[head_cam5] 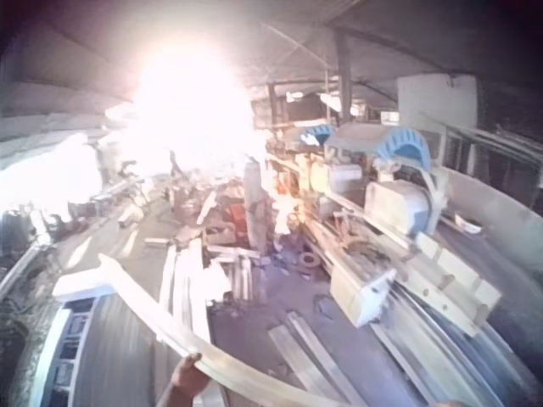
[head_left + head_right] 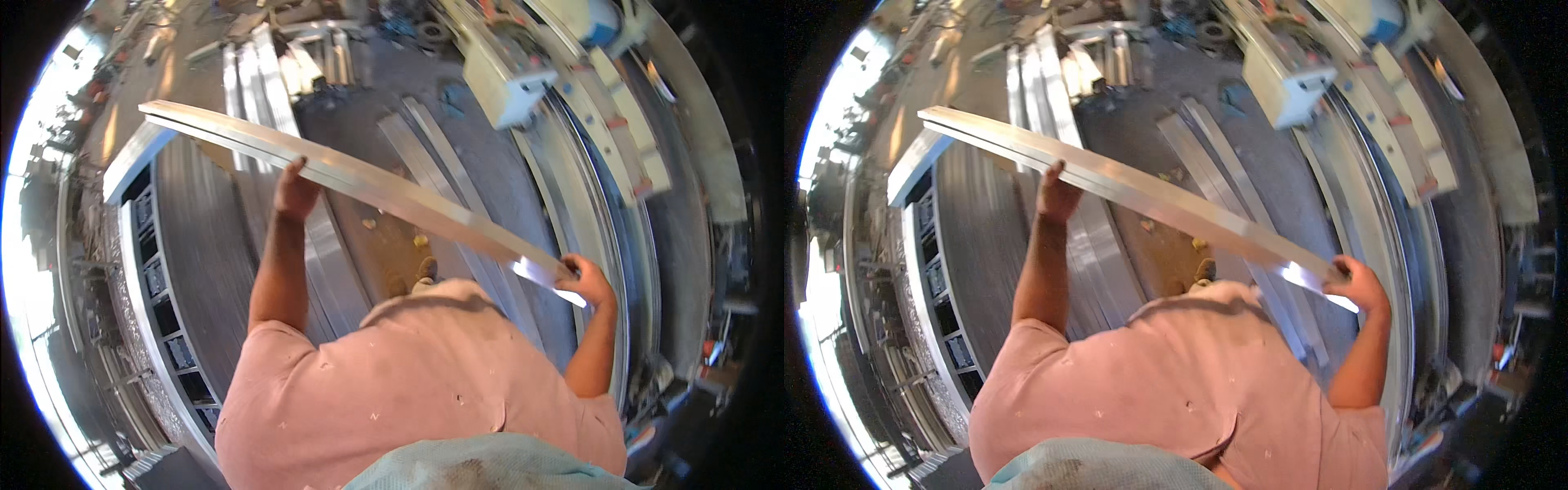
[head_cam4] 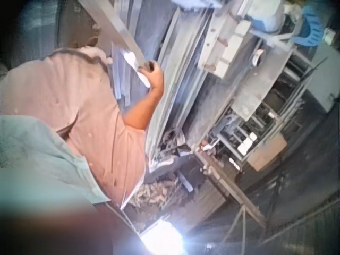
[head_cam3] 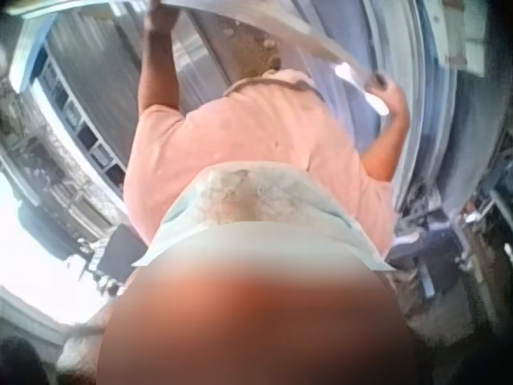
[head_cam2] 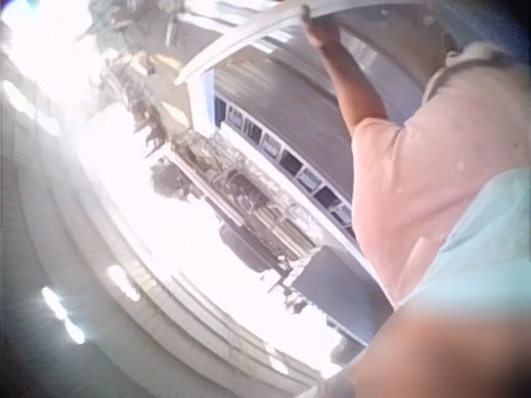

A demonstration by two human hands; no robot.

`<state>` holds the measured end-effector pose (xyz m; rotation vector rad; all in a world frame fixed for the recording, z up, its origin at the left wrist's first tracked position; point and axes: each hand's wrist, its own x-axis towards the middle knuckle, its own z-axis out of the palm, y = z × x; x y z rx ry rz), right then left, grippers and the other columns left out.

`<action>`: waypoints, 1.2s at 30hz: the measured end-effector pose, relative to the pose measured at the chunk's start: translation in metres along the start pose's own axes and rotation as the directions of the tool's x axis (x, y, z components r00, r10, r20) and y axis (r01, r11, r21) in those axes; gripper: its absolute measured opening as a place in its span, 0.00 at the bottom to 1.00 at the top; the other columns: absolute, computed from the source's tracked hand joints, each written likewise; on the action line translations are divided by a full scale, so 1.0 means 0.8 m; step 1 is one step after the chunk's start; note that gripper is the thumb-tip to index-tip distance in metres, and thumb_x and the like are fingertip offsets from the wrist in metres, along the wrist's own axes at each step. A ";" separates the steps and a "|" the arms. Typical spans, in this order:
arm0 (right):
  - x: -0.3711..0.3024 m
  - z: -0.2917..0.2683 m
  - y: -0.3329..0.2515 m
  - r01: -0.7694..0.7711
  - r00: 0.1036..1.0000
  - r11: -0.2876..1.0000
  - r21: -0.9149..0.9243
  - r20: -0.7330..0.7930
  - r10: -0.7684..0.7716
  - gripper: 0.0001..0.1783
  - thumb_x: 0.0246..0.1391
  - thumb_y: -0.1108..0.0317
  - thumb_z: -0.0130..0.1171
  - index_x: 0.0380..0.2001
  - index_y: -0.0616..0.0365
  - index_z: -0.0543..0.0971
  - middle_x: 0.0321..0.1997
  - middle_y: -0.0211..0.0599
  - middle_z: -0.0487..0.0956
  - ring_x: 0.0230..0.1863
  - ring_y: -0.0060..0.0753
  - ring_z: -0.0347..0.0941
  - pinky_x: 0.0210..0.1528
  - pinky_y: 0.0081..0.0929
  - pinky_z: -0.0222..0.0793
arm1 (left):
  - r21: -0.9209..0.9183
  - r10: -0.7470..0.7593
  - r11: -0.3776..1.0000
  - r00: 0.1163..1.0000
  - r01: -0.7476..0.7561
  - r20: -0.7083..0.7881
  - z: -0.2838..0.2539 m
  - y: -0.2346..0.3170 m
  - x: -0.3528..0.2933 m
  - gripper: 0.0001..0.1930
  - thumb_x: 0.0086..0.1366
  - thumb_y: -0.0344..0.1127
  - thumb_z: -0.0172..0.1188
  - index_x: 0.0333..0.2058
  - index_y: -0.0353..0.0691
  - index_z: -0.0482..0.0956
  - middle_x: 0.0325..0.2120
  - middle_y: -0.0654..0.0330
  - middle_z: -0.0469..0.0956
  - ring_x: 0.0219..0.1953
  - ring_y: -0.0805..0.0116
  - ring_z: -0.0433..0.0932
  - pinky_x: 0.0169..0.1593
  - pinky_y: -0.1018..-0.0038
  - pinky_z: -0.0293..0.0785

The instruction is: The person repeatedly picks up long metal profiles from the floor, places them into a cutting machine, and operates the machine to cut the pieces. After each cut, the person removes the cut piece and stacks it with other cut pieces nearby.

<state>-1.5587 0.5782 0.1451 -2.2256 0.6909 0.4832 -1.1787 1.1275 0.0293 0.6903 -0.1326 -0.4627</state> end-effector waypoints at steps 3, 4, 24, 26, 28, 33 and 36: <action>0.065 -0.018 -0.035 0.075 0.997 0.993 -0.087 0.043 -0.071 0.42 0.30 0.62 0.84 0.53 0.62 0.80 0.49 0.47 0.85 0.51 0.41 0.82 0.58 0.37 0.75 | 0.013 0.101 0.995 0.995 -0.101 -0.024 -0.002 0.014 0.008 0.21 0.67 0.45 0.65 0.54 0.42 0.78 0.56 0.58 0.78 0.60 0.56 0.75 0.64 0.55 0.70; 0.085 -0.021 -0.042 0.082 0.993 0.991 -0.101 0.092 -0.073 0.44 0.27 0.61 0.86 0.53 0.61 0.81 0.48 0.48 0.85 0.51 0.43 0.83 0.58 0.38 0.76 | 0.003 0.125 0.992 0.991 -0.125 -0.054 -0.001 0.018 0.010 0.22 0.66 0.44 0.67 0.55 0.43 0.77 0.54 0.58 0.79 0.59 0.58 0.76 0.62 0.55 0.72; 0.400 0.048 -0.304 0.638 0.602 0.769 0.043 0.595 -0.533 0.48 0.35 0.46 0.82 0.56 0.66 0.79 0.53 0.51 0.82 0.55 0.46 0.79 0.58 0.36 0.74 | 0.060 0.085 0.995 0.995 -0.082 -0.056 0.046 0.000 0.109 0.31 0.58 0.38 0.69 0.59 0.33 0.75 0.54 0.52 0.80 0.58 0.55 0.78 0.64 0.58 0.71; 0.407 0.059 -0.339 0.659 0.575 0.741 0.130 0.547 -0.608 0.48 0.35 0.50 0.84 0.57 0.66 0.78 0.53 0.50 0.82 0.55 0.44 0.79 0.57 0.35 0.75 | 0.064 0.122 0.991 0.992 -0.121 -0.016 0.045 0.003 0.127 0.32 0.56 0.36 0.69 0.60 0.33 0.74 0.55 0.51 0.80 0.58 0.54 0.77 0.65 0.57 0.70; 0.414 0.069 -0.366 0.612 0.598 0.775 0.158 0.549 -0.584 0.48 0.33 0.56 0.85 0.59 0.64 0.77 0.52 0.46 0.79 0.51 0.40 0.78 0.55 0.33 0.75 | 0.068 0.090 0.994 0.995 -0.088 -0.032 0.038 0.012 0.144 0.36 0.51 0.36 0.70 0.61 0.32 0.74 0.57 0.50 0.79 0.60 0.52 0.76 0.67 0.57 0.67; 0.456 0.092 -0.429 0.710 0.621 0.702 0.055 0.421 -0.661 0.48 0.30 0.53 0.85 0.55 0.63 0.77 0.50 0.45 0.77 0.48 0.43 0.78 0.53 0.35 0.75 | 0.048 0.118 0.992 0.992 -0.121 0.050 0.009 0.050 0.210 0.38 0.48 0.35 0.71 0.61 0.32 0.75 0.59 0.50 0.78 0.62 0.53 0.75 0.68 0.57 0.65; 0.488 0.109 -0.472 0.749 0.641 0.661 -0.040 0.293 -0.709 0.48 0.28 0.50 0.83 0.53 0.64 0.77 0.49 0.47 0.77 0.48 0.47 0.78 0.53 0.38 0.75 | 0.038 0.134 0.990 0.987 -0.137 0.087 -0.023 0.075 0.255 0.40 0.48 0.37 0.74 0.61 0.32 0.75 0.59 0.50 0.78 0.62 0.54 0.75 0.69 0.57 0.64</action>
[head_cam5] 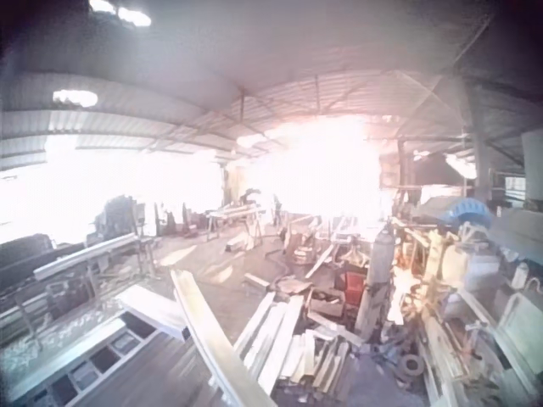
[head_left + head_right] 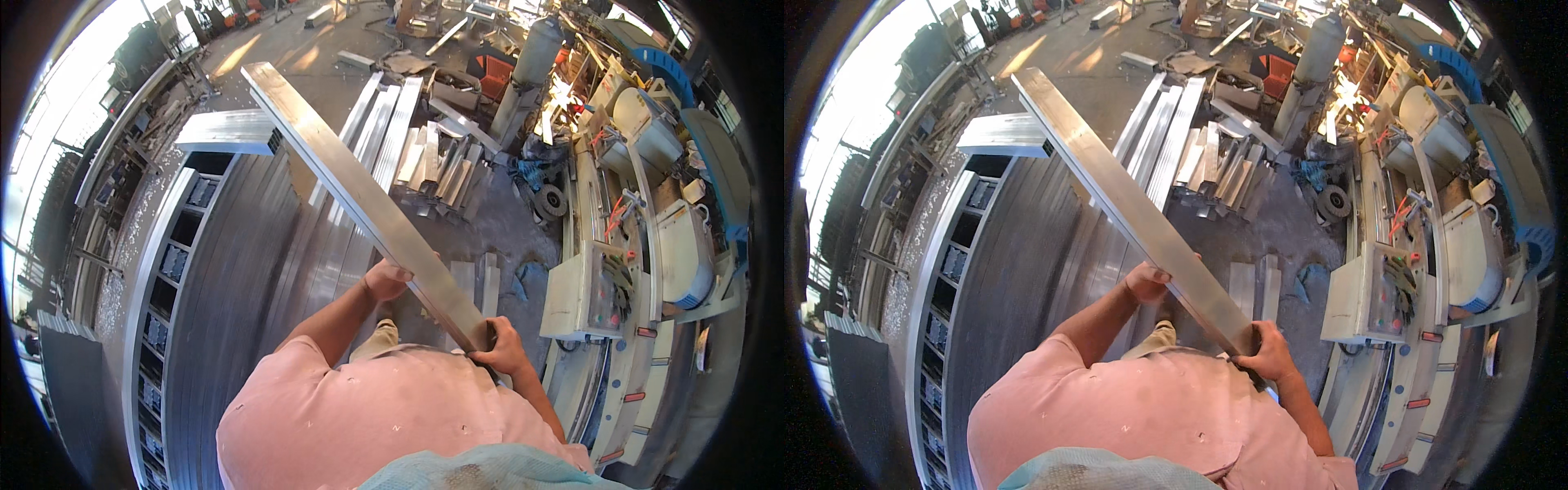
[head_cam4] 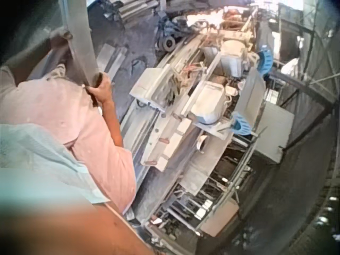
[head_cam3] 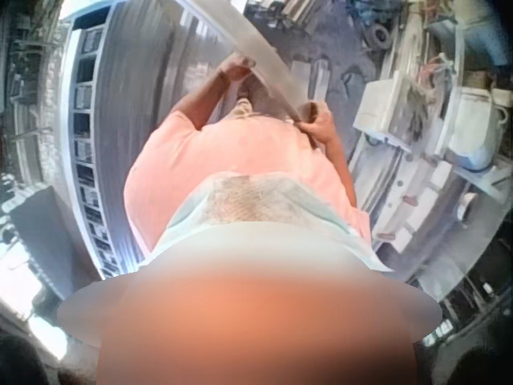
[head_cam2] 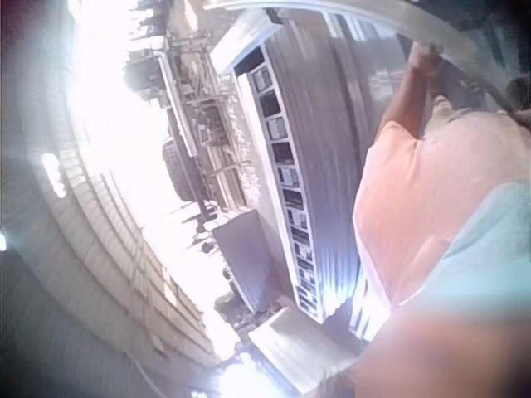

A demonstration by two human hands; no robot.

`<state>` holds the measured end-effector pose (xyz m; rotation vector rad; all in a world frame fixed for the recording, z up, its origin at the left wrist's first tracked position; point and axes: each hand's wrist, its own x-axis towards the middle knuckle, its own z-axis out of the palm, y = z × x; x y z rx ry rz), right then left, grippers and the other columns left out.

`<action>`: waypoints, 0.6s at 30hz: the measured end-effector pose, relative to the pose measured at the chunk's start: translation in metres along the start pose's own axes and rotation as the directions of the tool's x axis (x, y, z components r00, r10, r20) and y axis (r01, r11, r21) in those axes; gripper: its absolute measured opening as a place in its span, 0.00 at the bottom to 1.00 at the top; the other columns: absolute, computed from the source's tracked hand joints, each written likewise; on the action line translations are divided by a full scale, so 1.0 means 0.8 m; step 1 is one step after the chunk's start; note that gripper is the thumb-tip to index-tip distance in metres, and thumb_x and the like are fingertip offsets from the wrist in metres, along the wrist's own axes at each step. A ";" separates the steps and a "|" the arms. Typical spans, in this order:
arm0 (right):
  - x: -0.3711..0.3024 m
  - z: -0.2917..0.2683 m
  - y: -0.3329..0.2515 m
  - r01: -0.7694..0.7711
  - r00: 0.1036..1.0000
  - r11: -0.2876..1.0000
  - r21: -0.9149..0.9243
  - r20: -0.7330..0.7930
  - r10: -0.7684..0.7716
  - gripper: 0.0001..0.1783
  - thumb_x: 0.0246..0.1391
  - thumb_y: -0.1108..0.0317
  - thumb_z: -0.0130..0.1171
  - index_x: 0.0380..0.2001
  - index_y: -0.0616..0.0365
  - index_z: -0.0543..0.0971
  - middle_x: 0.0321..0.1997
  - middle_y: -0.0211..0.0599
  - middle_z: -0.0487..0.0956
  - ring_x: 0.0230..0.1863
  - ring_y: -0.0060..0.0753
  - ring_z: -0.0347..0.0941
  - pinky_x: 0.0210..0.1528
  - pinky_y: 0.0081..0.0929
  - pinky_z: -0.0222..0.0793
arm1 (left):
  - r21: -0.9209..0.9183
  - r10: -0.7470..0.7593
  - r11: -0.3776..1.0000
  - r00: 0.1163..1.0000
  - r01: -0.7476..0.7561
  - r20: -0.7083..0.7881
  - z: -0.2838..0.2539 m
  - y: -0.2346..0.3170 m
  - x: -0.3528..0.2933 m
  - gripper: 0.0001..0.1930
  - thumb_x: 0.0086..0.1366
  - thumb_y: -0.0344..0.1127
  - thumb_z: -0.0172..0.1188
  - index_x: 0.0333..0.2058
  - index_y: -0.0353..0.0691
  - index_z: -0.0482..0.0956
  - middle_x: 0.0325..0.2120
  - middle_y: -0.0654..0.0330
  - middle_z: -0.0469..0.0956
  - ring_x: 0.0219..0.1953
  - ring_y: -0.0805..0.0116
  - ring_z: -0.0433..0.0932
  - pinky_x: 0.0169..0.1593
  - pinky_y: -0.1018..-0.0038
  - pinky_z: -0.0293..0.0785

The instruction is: The person repeatedly picks up long metal profiles from the floor, places them into a cutting machine, and operates the machine to cut the pieces. After each cut, the person removes the cut piece and stacks it with other cut pieces nearby.

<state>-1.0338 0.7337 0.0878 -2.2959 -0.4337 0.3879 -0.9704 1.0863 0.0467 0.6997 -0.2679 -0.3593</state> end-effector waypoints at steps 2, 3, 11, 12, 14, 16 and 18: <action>0.027 -0.001 -0.009 -0.027 0.995 1.000 0.011 -0.092 0.028 0.45 0.27 0.52 0.82 0.51 0.64 0.78 0.48 0.49 0.78 0.48 0.51 0.78 0.52 0.41 0.75 | -0.050 -0.029 0.998 0.999 0.030 0.018 -0.030 0.012 0.032 0.40 0.49 0.39 0.75 0.62 0.32 0.74 0.59 0.50 0.77 0.63 0.54 0.74 0.69 0.57 0.64; 0.042 -0.006 -0.014 -0.050 0.994 0.999 0.005 -0.096 0.050 0.45 0.27 0.52 0.82 0.50 0.64 0.78 0.48 0.49 0.78 0.47 0.51 0.78 0.52 0.41 0.75 | -0.070 -0.036 0.997 0.999 0.039 0.037 -0.044 0.018 0.046 0.41 0.49 0.40 0.76 0.62 0.33 0.73 0.60 0.50 0.77 0.63 0.54 0.74 0.69 0.57 0.63; 0.144 -0.047 -0.073 -0.133 0.984 0.991 -0.017 -0.125 0.130 0.41 0.27 0.58 0.82 0.49 0.63 0.77 0.46 0.46 0.77 0.47 0.49 0.77 0.51 0.40 0.75 | -0.219 -0.136 0.963 0.986 0.154 0.092 -0.120 0.083 0.136 0.45 0.50 0.43 0.76 0.66 0.34 0.69 0.62 0.52 0.75 0.65 0.55 0.72 0.71 0.57 0.61; 0.154 -0.050 -0.078 -0.129 0.984 0.992 -0.018 -0.129 0.125 0.41 0.28 0.58 0.81 0.49 0.63 0.77 0.46 0.46 0.77 0.47 0.49 0.77 0.51 0.40 0.75 | -0.228 -0.137 0.961 0.986 0.156 0.100 -0.125 0.087 0.145 0.45 0.51 0.44 0.76 0.66 0.34 0.69 0.62 0.52 0.75 0.65 0.55 0.72 0.71 0.57 0.60; 0.173 -0.058 -0.086 -0.139 0.983 0.989 -0.044 -0.128 0.132 0.42 0.28 0.58 0.82 0.50 0.63 0.77 0.47 0.46 0.77 0.48 0.50 0.78 0.53 0.40 0.75 | -0.244 -0.138 0.957 0.985 0.158 0.100 -0.138 0.091 0.163 0.45 0.51 0.44 0.75 0.66 0.34 0.69 0.62 0.52 0.75 0.65 0.55 0.72 0.71 0.57 0.60; 0.187 -0.066 -0.090 -0.164 0.981 0.984 -0.067 -0.115 0.155 0.43 0.28 0.58 0.82 0.51 0.63 0.77 0.48 0.47 0.78 0.50 0.50 0.78 0.54 0.41 0.74 | -0.265 -0.144 0.951 0.986 0.161 0.082 -0.149 0.090 0.177 0.45 0.51 0.45 0.75 0.66 0.33 0.69 0.62 0.52 0.75 0.65 0.55 0.72 0.71 0.57 0.60; 0.199 -0.079 -0.091 -0.182 0.980 0.980 -0.084 -0.096 0.174 0.45 0.29 0.57 0.82 0.54 0.62 0.76 0.51 0.49 0.78 0.53 0.51 0.78 0.57 0.41 0.74 | -0.272 -0.141 0.949 0.987 0.157 0.079 -0.166 0.090 0.191 0.45 0.51 0.46 0.74 0.66 0.32 0.69 0.62 0.51 0.74 0.65 0.55 0.72 0.71 0.57 0.61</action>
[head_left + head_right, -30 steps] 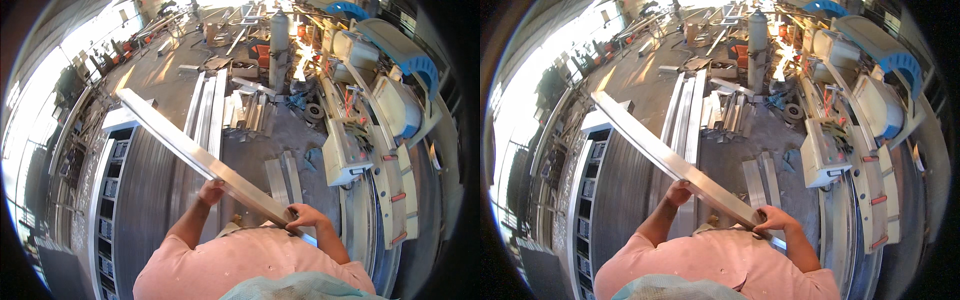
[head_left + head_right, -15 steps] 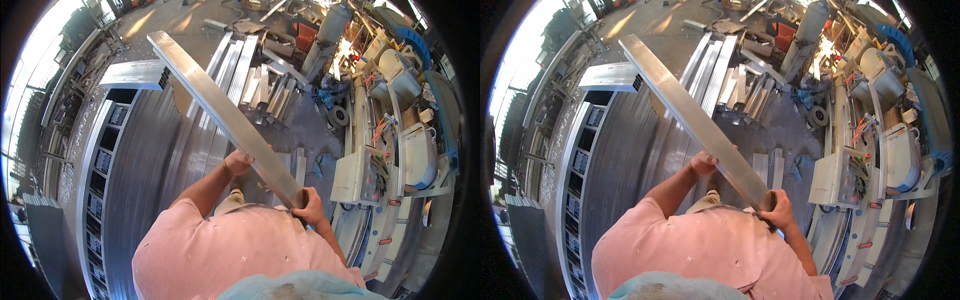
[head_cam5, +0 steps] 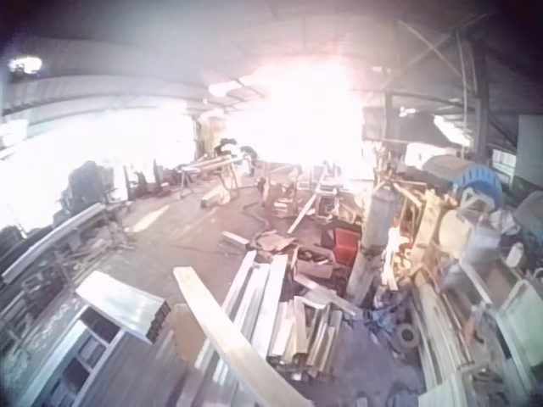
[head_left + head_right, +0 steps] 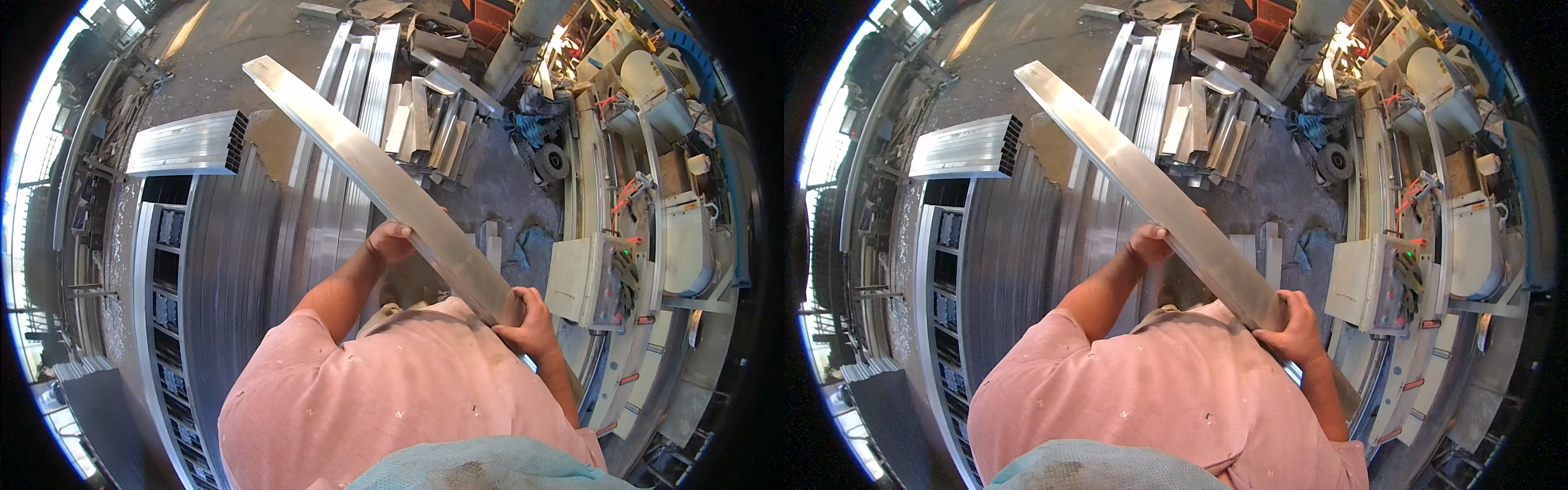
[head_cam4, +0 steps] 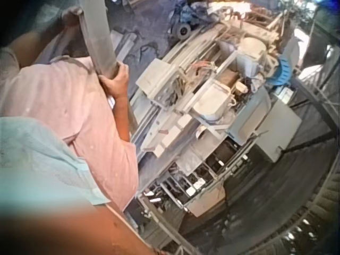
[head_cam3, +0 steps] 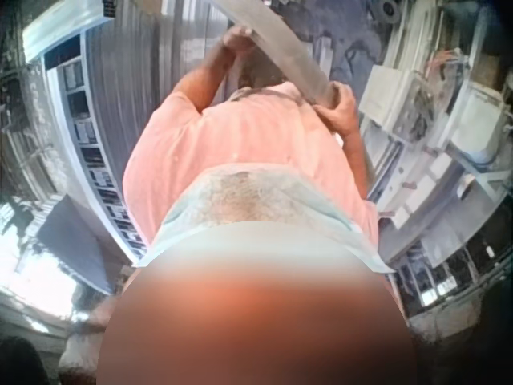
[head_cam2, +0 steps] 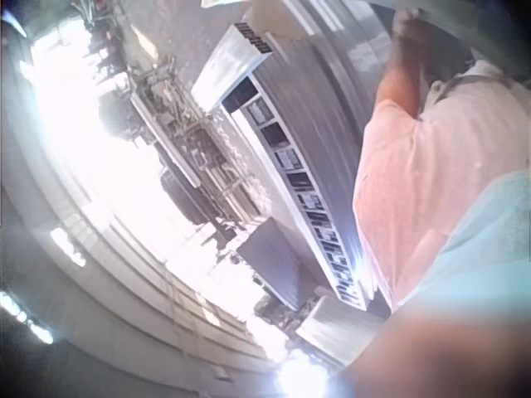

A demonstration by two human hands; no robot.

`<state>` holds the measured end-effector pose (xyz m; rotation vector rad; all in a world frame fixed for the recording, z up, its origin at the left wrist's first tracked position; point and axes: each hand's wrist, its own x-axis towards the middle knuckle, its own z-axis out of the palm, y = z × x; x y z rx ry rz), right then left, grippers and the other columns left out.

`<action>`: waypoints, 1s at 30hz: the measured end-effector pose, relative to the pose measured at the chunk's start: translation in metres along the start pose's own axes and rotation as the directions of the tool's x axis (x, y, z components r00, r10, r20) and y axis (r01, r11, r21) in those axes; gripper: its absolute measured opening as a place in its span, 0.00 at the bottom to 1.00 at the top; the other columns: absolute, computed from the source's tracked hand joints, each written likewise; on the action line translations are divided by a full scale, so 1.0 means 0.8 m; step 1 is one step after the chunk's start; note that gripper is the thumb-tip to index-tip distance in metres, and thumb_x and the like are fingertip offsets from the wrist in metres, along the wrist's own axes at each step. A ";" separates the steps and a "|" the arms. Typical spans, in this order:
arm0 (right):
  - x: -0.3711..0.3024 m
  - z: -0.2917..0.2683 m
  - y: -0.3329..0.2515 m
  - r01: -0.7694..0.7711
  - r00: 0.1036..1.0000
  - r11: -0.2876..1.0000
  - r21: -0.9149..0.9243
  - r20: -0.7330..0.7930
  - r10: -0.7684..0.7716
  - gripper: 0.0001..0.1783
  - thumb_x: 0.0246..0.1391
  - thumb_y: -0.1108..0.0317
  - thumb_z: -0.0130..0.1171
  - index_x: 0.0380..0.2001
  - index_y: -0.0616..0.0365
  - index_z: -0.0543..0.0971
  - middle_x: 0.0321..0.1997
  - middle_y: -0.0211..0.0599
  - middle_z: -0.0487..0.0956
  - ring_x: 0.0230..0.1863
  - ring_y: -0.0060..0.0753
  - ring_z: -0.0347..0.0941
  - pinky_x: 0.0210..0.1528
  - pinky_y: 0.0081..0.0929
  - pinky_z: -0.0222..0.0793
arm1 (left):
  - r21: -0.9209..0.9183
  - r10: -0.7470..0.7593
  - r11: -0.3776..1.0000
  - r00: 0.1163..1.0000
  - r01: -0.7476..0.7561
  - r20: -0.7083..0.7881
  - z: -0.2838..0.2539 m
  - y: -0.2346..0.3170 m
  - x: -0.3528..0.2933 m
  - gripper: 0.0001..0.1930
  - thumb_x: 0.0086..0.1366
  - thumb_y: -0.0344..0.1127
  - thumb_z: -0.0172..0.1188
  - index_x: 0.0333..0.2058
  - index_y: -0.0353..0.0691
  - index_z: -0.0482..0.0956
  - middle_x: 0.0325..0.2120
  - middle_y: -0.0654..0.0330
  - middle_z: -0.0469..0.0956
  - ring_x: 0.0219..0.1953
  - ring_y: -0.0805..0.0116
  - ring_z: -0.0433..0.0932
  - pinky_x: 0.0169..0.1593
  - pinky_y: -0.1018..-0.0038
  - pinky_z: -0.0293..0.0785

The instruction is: The person repeatedly picks up long metal profiles from the floor, places them into a cutting machine, and operates the machine to cut the pieces. After each cut, the person removes the cut piece and stacks it with other cut pieces nearby.

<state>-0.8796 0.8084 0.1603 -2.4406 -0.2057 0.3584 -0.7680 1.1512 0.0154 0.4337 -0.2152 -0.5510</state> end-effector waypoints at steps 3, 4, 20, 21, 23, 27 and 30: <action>0.017 -0.024 0.012 -0.061 0.995 0.998 0.006 0.075 0.061 0.49 0.28 0.55 0.83 0.58 0.62 0.75 0.55 0.50 0.79 0.57 0.51 0.77 0.61 0.40 0.72 | 0.008 0.044 0.999 0.998 -0.044 -0.042 -0.032 0.017 0.020 0.44 0.53 0.49 0.72 0.66 0.32 0.69 0.61 0.51 0.75 0.64 0.54 0.73 0.70 0.58 0.63; 0.025 -0.031 0.021 -0.116 0.987 0.993 0.001 0.108 0.116 0.50 0.28 0.55 0.83 0.59 0.62 0.75 0.56 0.51 0.79 0.58 0.51 0.77 0.62 0.40 0.72 | 0.017 0.066 0.998 0.996 -0.065 -0.063 -0.043 0.024 0.025 0.44 0.54 0.50 0.71 0.66 0.32 0.68 0.61 0.51 0.75 0.63 0.54 0.73 0.70 0.58 0.63; 0.146 -0.207 0.097 0.004 0.983 0.999 -0.035 0.185 0.002 0.51 0.20 0.60 0.84 0.56 0.60 0.77 0.50 0.45 0.80 0.52 0.52 0.78 0.57 0.39 0.74 | 0.263 0.622 0.760 0.547 -0.594 -0.561 -0.150 0.199 0.129 0.41 0.65 0.71 0.47 0.58 0.36 0.75 0.51 0.49 0.81 0.53 0.49 0.79 0.59 0.53 0.74; 0.151 -0.218 0.095 0.050 0.981 0.998 -0.038 0.187 -0.042 0.51 0.20 0.60 0.84 0.56 0.60 0.77 0.50 0.45 0.80 0.52 0.53 0.78 0.57 0.39 0.73 | 0.257 0.626 0.751 0.532 -0.609 -0.570 -0.151 0.205 0.136 0.43 0.64 0.72 0.47 0.57 0.35 0.76 0.48 0.48 0.82 0.50 0.48 0.81 0.57 0.53 0.76; 0.158 -0.236 0.093 0.026 0.983 0.993 -0.112 0.182 -0.005 0.50 0.20 0.61 0.83 0.55 0.60 0.77 0.50 0.45 0.80 0.53 0.53 0.78 0.57 0.40 0.73 | 0.223 0.646 0.723 0.526 -0.653 -0.553 -0.152 0.210 0.146 0.44 0.62 0.74 0.47 0.55 0.35 0.77 0.44 0.46 0.83 0.46 0.47 0.82 0.53 0.52 0.77; 0.173 -0.248 0.105 0.007 0.995 0.984 -0.178 0.100 0.011 0.47 0.22 0.63 0.81 0.54 0.60 0.77 0.51 0.47 0.79 0.55 0.55 0.76 0.59 0.42 0.72 | 0.308 0.699 0.679 0.458 -0.666 -0.549 -0.155 0.224 0.164 0.43 0.61 0.75 0.50 0.54 0.38 0.78 0.44 0.47 0.82 0.46 0.46 0.81 0.52 0.49 0.77; 0.187 -0.233 0.122 -0.038 0.999 0.989 -0.145 -0.028 0.034 0.44 0.26 0.66 0.76 0.55 0.61 0.76 0.53 0.48 0.79 0.57 0.53 0.76 0.62 0.41 0.70 | 0.319 0.714 0.651 0.413 -0.689 -0.565 -0.163 0.237 0.177 0.42 0.60 0.73 0.51 0.54 0.38 0.78 0.45 0.47 0.82 0.46 0.46 0.81 0.52 0.47 0.77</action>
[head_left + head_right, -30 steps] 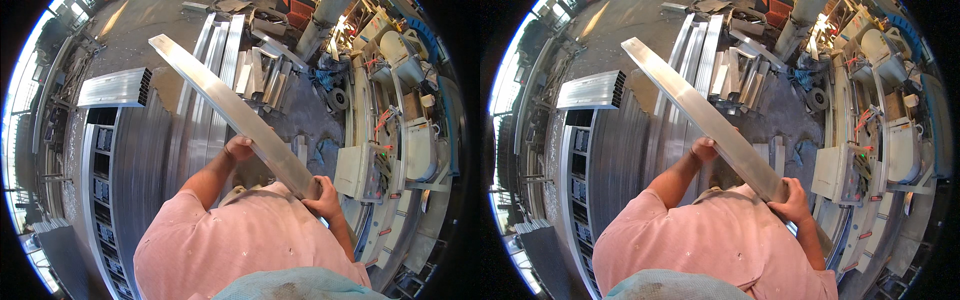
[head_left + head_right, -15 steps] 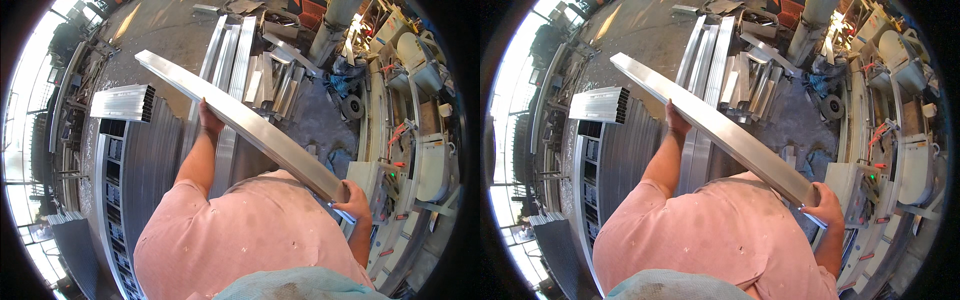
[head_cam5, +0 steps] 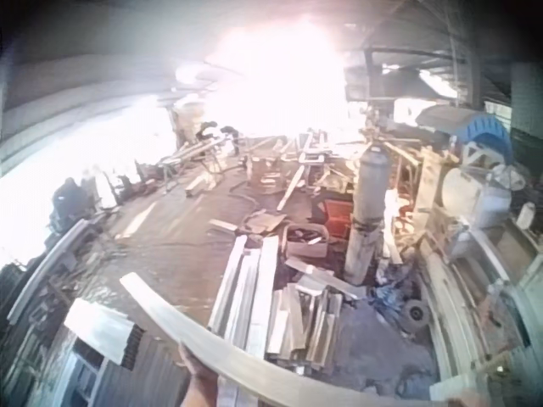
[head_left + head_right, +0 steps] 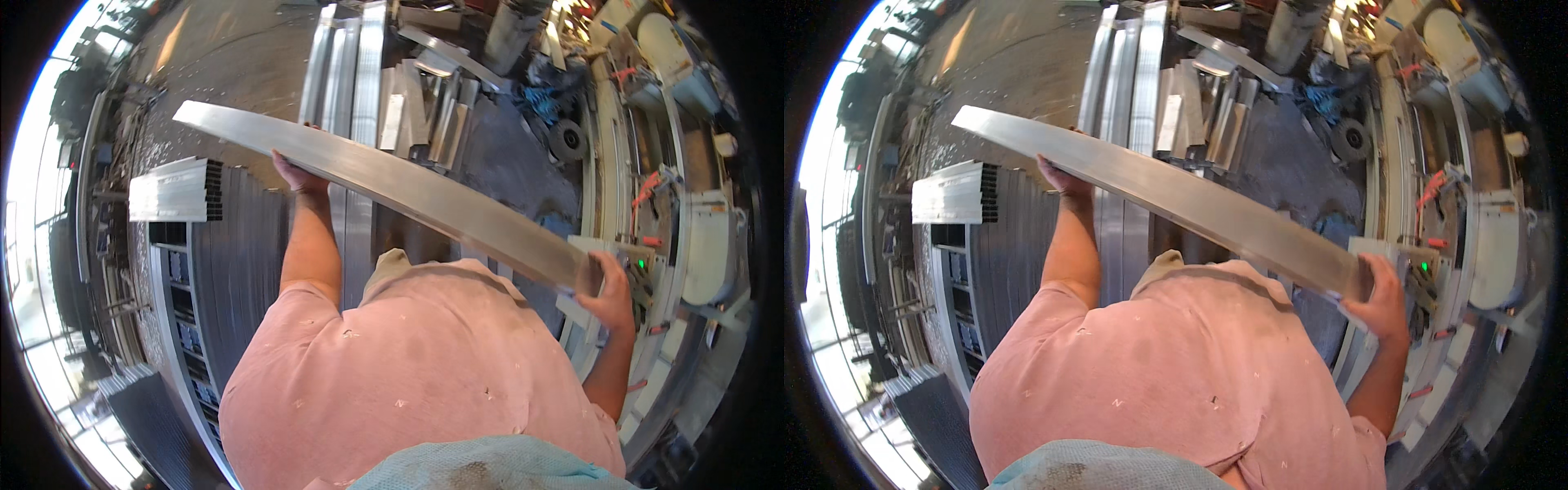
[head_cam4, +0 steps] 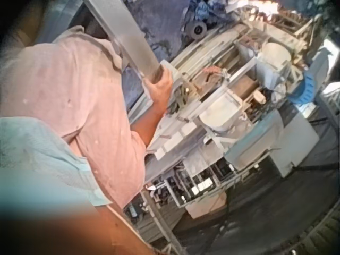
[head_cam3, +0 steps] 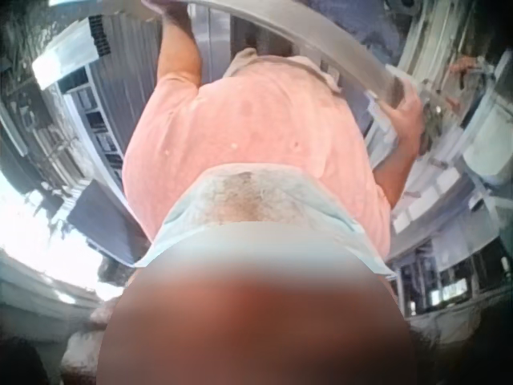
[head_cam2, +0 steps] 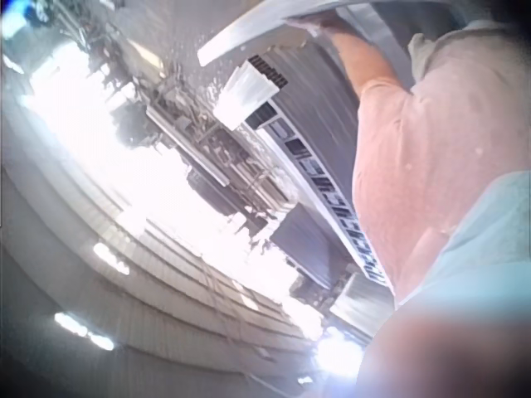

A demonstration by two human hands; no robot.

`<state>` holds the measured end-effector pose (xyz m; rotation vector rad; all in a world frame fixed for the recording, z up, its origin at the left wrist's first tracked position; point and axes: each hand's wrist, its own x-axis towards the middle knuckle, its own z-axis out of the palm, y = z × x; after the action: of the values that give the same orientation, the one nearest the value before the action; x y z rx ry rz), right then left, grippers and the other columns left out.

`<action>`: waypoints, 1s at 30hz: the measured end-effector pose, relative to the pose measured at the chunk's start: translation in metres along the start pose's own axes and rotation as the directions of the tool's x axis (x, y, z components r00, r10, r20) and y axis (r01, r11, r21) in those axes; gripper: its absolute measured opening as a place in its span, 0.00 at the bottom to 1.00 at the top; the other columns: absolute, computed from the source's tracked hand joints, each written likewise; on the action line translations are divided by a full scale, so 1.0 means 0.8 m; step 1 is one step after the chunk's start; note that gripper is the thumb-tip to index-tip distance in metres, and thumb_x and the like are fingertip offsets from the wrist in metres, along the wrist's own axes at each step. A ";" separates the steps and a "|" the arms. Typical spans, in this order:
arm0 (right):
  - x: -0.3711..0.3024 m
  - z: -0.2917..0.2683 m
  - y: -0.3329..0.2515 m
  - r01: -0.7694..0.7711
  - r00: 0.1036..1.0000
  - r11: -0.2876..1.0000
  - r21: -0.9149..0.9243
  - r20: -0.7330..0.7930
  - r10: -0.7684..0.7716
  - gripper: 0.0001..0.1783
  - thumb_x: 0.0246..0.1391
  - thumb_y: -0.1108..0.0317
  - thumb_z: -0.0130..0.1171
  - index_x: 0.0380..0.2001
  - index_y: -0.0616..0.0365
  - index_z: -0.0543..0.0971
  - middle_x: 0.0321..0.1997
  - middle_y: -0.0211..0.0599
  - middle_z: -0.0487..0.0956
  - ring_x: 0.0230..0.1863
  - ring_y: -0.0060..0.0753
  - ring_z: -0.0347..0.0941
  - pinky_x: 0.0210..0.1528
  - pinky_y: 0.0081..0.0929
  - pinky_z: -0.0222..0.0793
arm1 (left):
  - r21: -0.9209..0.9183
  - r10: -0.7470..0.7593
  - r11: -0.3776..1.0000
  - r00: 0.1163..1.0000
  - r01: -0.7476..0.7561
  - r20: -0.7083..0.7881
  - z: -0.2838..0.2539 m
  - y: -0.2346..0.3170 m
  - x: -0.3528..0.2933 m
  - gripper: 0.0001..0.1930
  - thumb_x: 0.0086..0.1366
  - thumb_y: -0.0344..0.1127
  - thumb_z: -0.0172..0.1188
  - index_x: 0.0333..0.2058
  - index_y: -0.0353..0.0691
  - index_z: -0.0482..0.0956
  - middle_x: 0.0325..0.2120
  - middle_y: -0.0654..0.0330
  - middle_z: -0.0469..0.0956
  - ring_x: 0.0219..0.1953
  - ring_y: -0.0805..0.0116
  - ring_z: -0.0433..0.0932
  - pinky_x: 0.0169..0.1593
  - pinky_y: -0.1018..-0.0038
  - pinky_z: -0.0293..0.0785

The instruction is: The person repeatedly picks up long metal profiles from the floor, places them into a cutting machine, and operates the machine to cut the pieces. After each cut, the person removes the cut piece and stacks it with other cut pieces nearby.

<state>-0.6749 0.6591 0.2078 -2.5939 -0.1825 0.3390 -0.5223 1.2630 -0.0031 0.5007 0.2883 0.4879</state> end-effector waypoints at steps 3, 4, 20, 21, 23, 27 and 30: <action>0.011 0.020 0.012 -0.017 0.987 0.997 -0.072 -0.161 0.005 0.44 0.30 0.66 0.79 0.58 0.59 0.75 0.57 0.48 0.77 0.60 0.55 0.74 0.65 0.42 0.69 | 0.013 -0.004 1.000 0.984 0.002 0.179 -0.005 0.006 0.021 0.40 0.64 0.71 0.49 0.55 0.39 0.78 0.48 0.48 0.81 0.50 0.46 0.80 0.57 0.47 0.74; 0.014 0.028 0.015 -0.040 0.975 0.993 -0.107 -0.220 0.016 0.45 0.32 0.66 0.79 0.59 0.59 0.74 0.58 0.48 0.77 0.60 0.55 0.74 0.65 0.42 0.69 | 0.026 0.023 0.999 0.966 -0.031 0.257 -0.008 0.008 0.030 0.39 0.62 0.71 0.52 0.54 0.39 0.79 0.48 0.48 0.81 0.51 0.46 0.79 0.57 0.47 0.74; 0.052 0.137 -0.010 -0.293 0.836 0.940 0.175 -0.430 0.340 0.48 0.43 0.61 0.78 0.67 0.58 0.67 0.62 0.50 0.75 0.62 0.52 0.73 0.65 0.44 0.69 | 0.010 -0.094 0.995 0.915 0.098 0.393 -0.001 0.081 0.084 0.39 0.65 0.66 0.53 0.61 0.38 0.75 0.57 0.47 0.77 0.61 0.45 0.74 0.66 0.41 0.66; 0.053 0.137 -0.019 -0.279 0.831 0.958 0.068 -0.482 0.277 0.49 0.42 0.61 0.78 0.68 0.58 0.67 0.64 0.51 0.73 0.65 0.54 0.70 0.68 0.45 0.65 | 0.062 -0.085 0.996 0.927 0.066 0.367 0.003 0.087 0.088 0.39 0.65 0.66 0.52 0.61 0.37 0.76 0.57 0.47 0.77 0.62 0.45 0.73 0.66 0.41 0.66; 0.060 0.137 -0.046 -0.236 0.856 0.965 -0.119 -0.496 0.148 0.52 0.40 0.60 0.79 0.69 0.57 0.66 0.68 0.52 0.69 0.69 0.57 0.64 0.71 0.49 0.59 | 0.050 -0.079 0.997 0.938 0.066 0.337 0.008 0.090 0.085 0.34 0.67 0.62 0.50 0.56 0.37 0.79 0.50 0.47 0.81 0.54 0.46 0.79 0.60 0.46 0.73; 0.095 0.153 -0.110 -0.023 0.930 0.968 -0.249 -0.362 -0.071 0.53 0.36 0.52 0.81 0.66 0.59 0.69 0.66 0.48 0.73 0.70 0.53 0.64 0.73 0.51 0.54 | 0.042 0.015 0.999 0.933 -0.033 0.360 0.018 0.081 0.079 0.34 0.69 0.62 0.46 0.56 0.36 0.78 0.49 0.45 0.81 0.53 0.44 0.80 0.58 0.47 0.75; 0.116 0.171 -0.145 0.063 0.958 0.954 -0.294 -0.249 -0.140 0.53 0.34 0.51 0.81 0.64 0.59 0.71 0.63 0.47 0.75 0.67 0.52 0.68 0.72 0.49 0.58 | -0.069 -0.100 0.989 0.939 0.129 0.328 0.018 0.067 0.074 0.38 0.67 0.69 0.51 0.58 0.40 0.76 0.52 0.45 0.80 0.54 0.44 0.79 0.59 0.46 0.74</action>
<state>-0.6304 0.8414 0.1332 -2.8650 -0.2870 -0.0861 -0.4870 1.3291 0.0284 0.4652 -0.0209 0.2965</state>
